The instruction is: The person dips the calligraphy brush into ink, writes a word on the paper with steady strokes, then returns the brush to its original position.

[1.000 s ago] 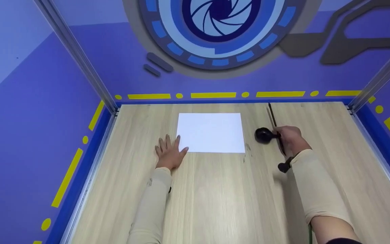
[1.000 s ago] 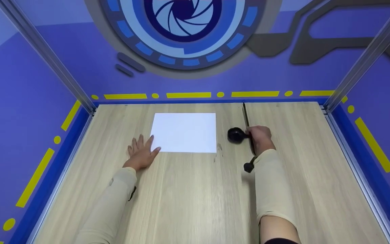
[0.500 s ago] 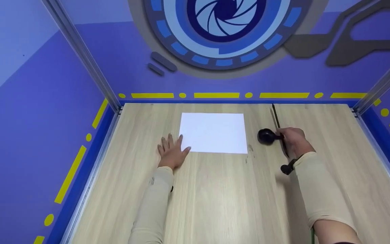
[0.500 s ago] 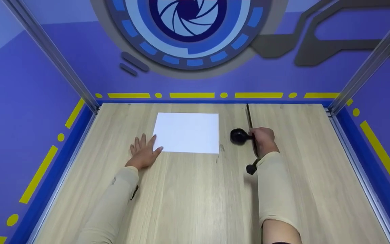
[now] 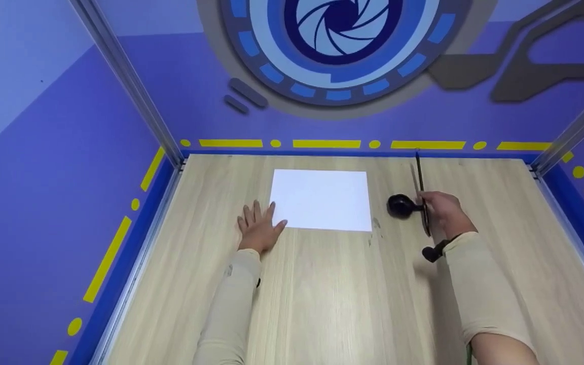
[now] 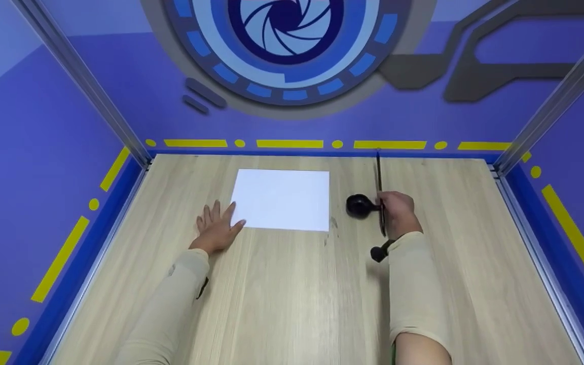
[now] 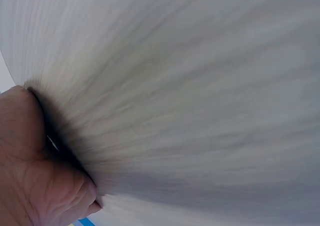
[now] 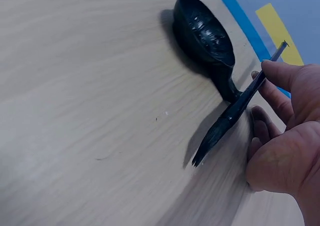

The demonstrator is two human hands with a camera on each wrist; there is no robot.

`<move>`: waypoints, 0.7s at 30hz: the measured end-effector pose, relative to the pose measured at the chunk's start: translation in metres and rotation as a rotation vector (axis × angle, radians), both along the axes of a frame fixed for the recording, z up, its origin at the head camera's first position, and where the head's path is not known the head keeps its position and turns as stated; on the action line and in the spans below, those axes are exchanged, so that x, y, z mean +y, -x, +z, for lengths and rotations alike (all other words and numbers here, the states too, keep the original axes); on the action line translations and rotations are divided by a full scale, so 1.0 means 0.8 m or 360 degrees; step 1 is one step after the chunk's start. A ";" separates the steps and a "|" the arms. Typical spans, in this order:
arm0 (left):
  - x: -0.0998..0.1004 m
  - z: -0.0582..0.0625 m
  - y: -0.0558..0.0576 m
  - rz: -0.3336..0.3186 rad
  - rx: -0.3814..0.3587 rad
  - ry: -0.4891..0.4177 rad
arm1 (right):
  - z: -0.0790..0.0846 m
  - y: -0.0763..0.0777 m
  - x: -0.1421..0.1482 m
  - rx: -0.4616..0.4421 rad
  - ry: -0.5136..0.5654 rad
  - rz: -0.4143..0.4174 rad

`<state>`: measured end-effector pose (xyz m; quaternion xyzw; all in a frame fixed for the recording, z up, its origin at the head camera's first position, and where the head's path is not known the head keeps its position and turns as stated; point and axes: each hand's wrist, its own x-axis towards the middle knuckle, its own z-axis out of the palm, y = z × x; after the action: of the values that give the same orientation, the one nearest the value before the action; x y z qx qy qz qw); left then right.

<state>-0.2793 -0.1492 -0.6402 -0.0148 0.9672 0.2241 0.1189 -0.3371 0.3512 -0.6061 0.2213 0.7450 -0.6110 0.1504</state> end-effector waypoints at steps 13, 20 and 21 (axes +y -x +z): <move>-0.002 0.001 -0.004 -0.0010 -0.0017 0.0019 | 0.027 -0.018 0.004 -0.0075 0.0598 -0.0483; 0.001 0.005 -0.005 -0.0009 0.0025 0.0018 | 0.033 -0.027 0.005 -0.0065 0.0517 -0.0551; 0.001 0.005 -0.005 -0.0008 0.0031 0.0011 | 0.036 -0.029 0.004 -0.0039 0.0487 -0.0531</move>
<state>-0.2756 -0.1486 -0.6363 -0.0106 0.9691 0.2205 0.1100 -0.3139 0.3544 -0.5773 0.3235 0.5949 -0.7306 0.0880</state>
